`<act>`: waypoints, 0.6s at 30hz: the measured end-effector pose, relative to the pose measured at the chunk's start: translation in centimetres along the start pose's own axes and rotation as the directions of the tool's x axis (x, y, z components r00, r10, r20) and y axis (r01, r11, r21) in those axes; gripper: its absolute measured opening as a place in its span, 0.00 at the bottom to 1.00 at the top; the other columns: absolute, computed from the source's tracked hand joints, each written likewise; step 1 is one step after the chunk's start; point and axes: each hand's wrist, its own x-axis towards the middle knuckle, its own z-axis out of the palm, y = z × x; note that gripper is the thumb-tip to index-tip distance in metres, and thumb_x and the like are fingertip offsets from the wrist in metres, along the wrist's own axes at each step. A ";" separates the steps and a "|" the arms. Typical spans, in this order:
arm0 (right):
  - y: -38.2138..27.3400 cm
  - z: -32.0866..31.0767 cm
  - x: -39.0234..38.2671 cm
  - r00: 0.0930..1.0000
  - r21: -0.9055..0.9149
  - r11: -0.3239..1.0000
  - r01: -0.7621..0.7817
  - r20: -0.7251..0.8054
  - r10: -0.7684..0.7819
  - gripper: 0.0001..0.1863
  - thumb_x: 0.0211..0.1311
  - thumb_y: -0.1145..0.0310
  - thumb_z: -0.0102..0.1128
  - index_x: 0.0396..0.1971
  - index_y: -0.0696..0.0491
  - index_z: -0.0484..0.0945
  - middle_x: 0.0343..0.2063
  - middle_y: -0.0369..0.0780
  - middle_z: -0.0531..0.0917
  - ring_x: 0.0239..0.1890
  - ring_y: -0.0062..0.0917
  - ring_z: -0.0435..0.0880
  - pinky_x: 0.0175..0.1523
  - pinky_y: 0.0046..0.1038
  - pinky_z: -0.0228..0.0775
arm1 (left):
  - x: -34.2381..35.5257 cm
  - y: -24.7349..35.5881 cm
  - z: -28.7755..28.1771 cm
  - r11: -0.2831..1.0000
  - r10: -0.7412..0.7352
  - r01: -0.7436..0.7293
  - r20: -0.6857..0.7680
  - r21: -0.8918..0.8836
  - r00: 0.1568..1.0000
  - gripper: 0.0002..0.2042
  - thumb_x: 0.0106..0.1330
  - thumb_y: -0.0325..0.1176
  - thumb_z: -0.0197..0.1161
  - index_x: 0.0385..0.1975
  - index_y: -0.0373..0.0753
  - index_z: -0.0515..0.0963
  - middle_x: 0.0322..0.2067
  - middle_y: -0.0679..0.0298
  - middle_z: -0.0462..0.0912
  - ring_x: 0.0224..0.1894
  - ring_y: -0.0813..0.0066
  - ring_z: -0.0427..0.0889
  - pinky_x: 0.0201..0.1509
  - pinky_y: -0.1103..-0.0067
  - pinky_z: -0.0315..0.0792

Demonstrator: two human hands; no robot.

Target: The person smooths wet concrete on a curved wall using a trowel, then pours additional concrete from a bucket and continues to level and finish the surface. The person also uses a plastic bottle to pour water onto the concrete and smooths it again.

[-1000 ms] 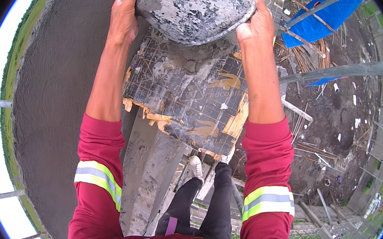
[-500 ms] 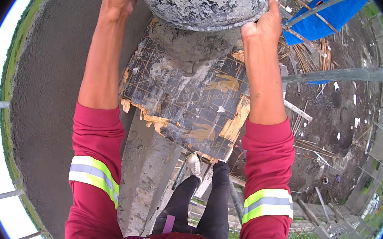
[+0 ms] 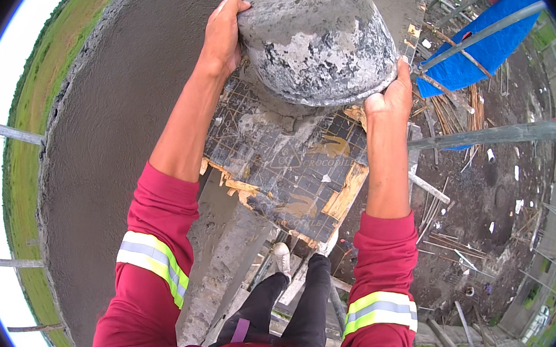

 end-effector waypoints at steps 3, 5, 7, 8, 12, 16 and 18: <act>0.4 1.9 0.2 0.976 -0.261 0.963 0.061 -0.187 -0.112 0.14 0.74 0.66 0.54 0.49 0.60 0.78 0.49 0.47 0.85 0.48 0.40 0.86 0.60 0.50 0.77 | -1.6 1.4 -0.8 0.982 -0.156 0.148 -0.059 -0.119 0.986 0.33 0.63 0.36 0.55 0.69 0.28 0.62 0.60 0.50 0.71 0.62 0.62 0.70 0.67 0.69 0.63; 0.6 3.4 -0.8 0.998 -0.202 0.979 0.035 -0.037 -0.043 0.13 0.73 0.66 0.57 0.48 0.59 0.79 0.48 0.46 0.85 0.47 0.38 0.86 0.57 0.46 0.79 | -2.5 2.4 -1.2 0.991 -0.131 0.133 -0.123 0.006 0.984 0.34 0.64 0.36 0.54 0.71 0.29 0.60 0.64 0.49 0.68 0.63 0.62 0.69 0.69 0.71 0.61; 0.5 3.7 -3.4 0.995 -0.255 0.966 0.043 -0.078 -0.065 0.13 0.73 0.66 0.58 0.48 0.58 0.79 0.47 0.45 0.86 0.48 0.37 0.86 0.57 0.45 0.79 | -5.1 3.9 -1.9 0.995 -0.100 0.095 -0.158 -0.043 0.982 0.33 0.64 0.36 0.53 0.70 0.28 0.61 0.64 0.49 0.68 0.65 0.61 0.68 0.70 0.71 0.60; 0.3 3.5 -5.1 0.998 -0.238 0.971 0.012 -0.057 -0.026 0.13 0.73 0.66 0.58 0.50 0.58 0.78 0.48 0.45 0.85 0.49 0.37 0.86 0.59 0.46 0.78 | -6.9 4.5 -2.6 0.985 -0.170 0.157 -0.204 -0.076 0.964 0.33 0.65 0.36 0.53 0.70 0.28 0.62 0.65 0.49 0.67 0.66 0.61 0.67 0.70 0.71 0.59; 0.2 -1.8 -12.3 0.989 -0.158 0.977 -0.144 -0.033 0.141 0.15 0.72 0.66 0.58 0.52 0.58 0.78 0.50 0.46 0.85 0.51 0.38 0.86 0.60 0.46 0.78 | -15.0 5.0 -5.4 0.995 0.030 -0.003 -0.277 0.097 0.960 0.30 0.64 0.30 0.51 0.68 0.27 0.65 0.64 0.50 0.67 0.66 0.61 0.67 0.71 0.71 0.58; 2.9 -7.0 -11.4 0.894 -0.266 0.898 -0.351 -0.381 0.237 0.17 0.70 0.67 0.61 0.53 0.60 0.78 0.49 0.46 0.85 0.50 0.38 0.86 0.58 0.45 0.79 | -19.6 -0.2 -7.1 0.845 -0.410 0.505 -0.394 0.175 0.823 0.29 0.67 0.33 0.50 0.70 0.32 0.64 0.64 0.51 0.66 0.67 0.60 0.65 0.71 0.71 0.57; 3.5 -6.4 -10.0 0.897 -0.424 0.854 -0.302 -0.430 0.103 0.16 0.68 0.66 0.64 0.51 0.59 0.79 0.48 0.45 0.86 0.49 0.36 0.86 0.58 0.45 0.80 | -20.6 -1.8 -8.0 0.858 -0.511 0.496 -0.338 -0.135 0.790 0.31 0.67 0.37 0.52 0.70 0.33 0.63 0.65 0.51 0.65 0.67 0.61 0.65 0.72 0.71 0.57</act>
